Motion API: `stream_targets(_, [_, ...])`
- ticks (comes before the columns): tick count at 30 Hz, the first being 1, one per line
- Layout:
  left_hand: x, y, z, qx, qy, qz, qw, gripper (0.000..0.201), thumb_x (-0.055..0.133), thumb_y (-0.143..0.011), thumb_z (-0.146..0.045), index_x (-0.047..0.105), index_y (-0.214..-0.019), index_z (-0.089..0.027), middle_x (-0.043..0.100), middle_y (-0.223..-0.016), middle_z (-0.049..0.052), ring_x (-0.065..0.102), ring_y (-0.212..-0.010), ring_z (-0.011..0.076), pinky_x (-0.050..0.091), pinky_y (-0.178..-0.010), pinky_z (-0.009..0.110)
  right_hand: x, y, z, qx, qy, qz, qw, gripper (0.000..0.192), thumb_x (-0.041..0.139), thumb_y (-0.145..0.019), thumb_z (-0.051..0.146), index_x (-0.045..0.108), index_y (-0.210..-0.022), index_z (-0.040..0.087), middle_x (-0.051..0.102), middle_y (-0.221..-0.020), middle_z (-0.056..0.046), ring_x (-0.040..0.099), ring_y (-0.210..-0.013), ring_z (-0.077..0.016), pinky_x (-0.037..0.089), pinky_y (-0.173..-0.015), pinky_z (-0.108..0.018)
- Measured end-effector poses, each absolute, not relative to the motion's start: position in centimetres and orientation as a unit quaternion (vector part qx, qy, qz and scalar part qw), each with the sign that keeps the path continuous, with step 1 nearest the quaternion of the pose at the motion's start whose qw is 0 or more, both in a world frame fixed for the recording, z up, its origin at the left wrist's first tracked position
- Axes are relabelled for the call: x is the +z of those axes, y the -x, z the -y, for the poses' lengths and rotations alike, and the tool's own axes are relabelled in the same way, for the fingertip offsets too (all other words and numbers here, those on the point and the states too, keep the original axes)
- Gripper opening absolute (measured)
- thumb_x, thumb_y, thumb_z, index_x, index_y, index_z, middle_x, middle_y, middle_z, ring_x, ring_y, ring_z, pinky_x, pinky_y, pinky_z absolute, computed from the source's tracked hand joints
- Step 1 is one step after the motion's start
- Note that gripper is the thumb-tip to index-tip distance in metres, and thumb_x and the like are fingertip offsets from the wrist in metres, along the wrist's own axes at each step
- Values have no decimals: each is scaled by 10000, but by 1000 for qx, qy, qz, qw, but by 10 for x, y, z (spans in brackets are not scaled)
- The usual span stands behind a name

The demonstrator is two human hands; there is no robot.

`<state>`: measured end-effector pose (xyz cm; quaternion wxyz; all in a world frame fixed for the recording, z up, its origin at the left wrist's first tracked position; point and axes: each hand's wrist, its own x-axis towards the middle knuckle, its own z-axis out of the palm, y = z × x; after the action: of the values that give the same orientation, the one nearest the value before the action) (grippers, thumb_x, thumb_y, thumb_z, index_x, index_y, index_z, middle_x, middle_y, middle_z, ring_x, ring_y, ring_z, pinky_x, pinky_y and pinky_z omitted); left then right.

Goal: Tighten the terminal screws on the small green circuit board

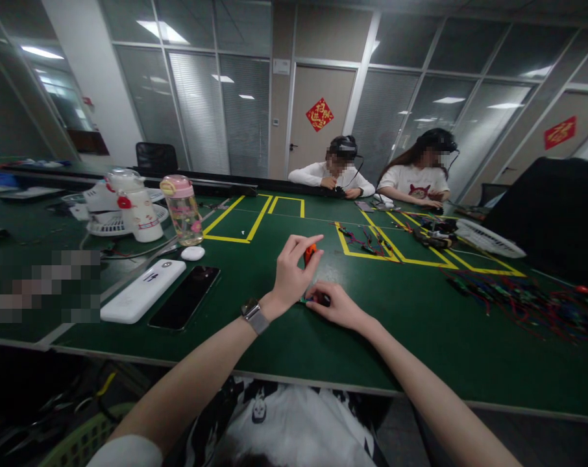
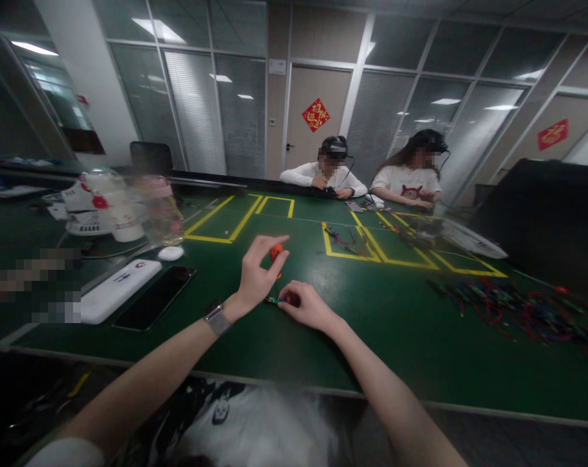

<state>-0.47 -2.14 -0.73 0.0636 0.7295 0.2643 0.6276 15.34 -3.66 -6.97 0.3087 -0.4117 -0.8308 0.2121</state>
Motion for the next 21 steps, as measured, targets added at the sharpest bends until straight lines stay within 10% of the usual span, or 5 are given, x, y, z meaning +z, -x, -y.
stream_targets(21, [-4,6,24,598,-750,-270,81,245,469,-948,-228,611,-1147,-209,589,-1028,56,573,-975,166,476,-860,307,-67,-153,38,209,415,831,304,51,642,-802,181,654,-850,167,584,-730,-5,520,-627,-126,413,-592,-240])
